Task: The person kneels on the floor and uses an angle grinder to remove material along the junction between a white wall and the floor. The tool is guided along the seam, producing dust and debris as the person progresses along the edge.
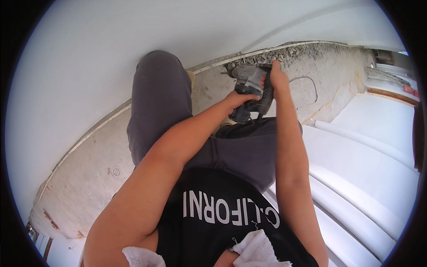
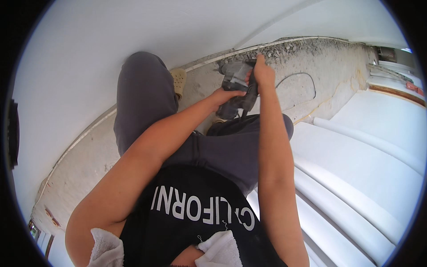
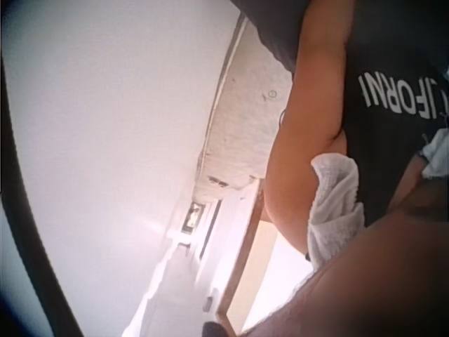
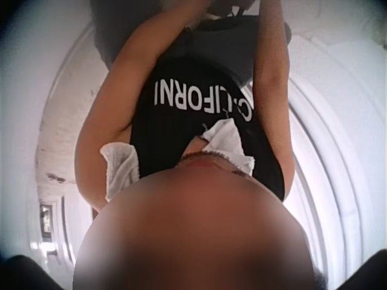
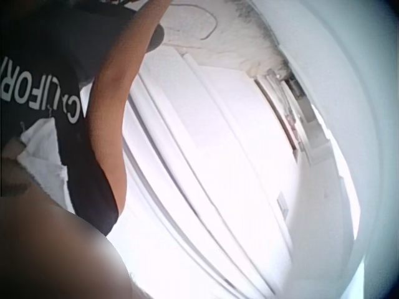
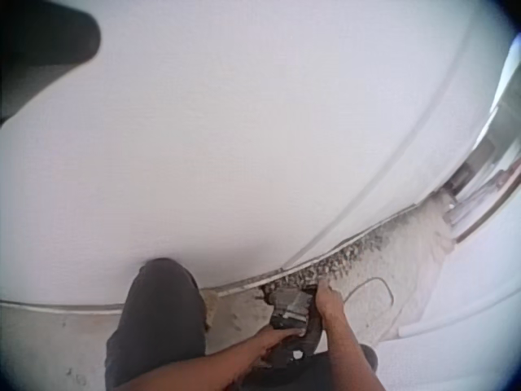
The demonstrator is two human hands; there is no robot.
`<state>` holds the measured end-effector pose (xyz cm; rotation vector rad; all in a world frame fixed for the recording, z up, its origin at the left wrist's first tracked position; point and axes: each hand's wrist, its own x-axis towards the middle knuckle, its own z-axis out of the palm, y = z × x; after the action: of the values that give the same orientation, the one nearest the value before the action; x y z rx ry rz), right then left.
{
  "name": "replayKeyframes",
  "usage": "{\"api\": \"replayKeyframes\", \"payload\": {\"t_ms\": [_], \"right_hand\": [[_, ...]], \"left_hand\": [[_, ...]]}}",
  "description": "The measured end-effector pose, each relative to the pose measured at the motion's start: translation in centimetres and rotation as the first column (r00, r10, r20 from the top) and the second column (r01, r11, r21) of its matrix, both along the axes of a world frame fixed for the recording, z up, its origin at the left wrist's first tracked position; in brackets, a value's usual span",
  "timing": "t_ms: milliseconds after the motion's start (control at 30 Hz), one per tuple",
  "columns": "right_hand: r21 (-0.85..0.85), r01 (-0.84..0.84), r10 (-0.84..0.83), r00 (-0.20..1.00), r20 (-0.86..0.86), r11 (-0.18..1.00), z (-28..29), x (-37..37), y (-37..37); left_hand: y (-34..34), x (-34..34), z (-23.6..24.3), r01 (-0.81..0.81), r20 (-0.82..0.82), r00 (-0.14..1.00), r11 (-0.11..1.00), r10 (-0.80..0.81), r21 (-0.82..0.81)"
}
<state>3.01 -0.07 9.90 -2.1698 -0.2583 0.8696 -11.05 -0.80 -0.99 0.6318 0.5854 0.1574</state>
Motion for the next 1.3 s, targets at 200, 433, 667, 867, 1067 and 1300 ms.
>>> {"api": "replayKeyframes", "payload": {"t_ms": [200,433,667,867,1067,1300], "right_hand": [[-0.046,-0.028,0.031,0.997,0.075,0.999,-1.0,-0.7,-2.0],[-0.136,-0.141,0.166,0.965,0.201,0.981,-0.8,-3.5,-1.2],[-0.288,-0.389,0.452,0.868,0.203,0.875,-2.6,-1.1,3.3],[-0.095,-0.300,0.303,0.953,0.020,0.949,-0.3,2.2,6.7],[-0.132,-0.262,0.258,0.965,-0.047,0.956,0.1,1.7,7.6],[-0.152,-0.299,0.307,0.951,0.027,0.942,-0.4,3.1,7.2]], "left_hand": [[-1.9,-0.1,-2.9,0.052,0.017,0.999,0.999,-0.052,-0.013],[-2.6,-0.5,-4.2,-0.035,0.026,0.999,0.998,0.036,-0.055],[-2.4,0.9,-5.0,-0.204,-0.076,0.977,0.974,0.197,-0.102],[0.9,3.7,-4.3,-0.180,-0.025,0.984,0.964,0.179,-0.194],[1.9,3.7,-4.1,-0.157,-0.133,0.982,0.967,0.131,-0.203],[1.8,4.1,-3.3,-0.151,-0.127,0.984,0.971,0.128,-0.186]]}}
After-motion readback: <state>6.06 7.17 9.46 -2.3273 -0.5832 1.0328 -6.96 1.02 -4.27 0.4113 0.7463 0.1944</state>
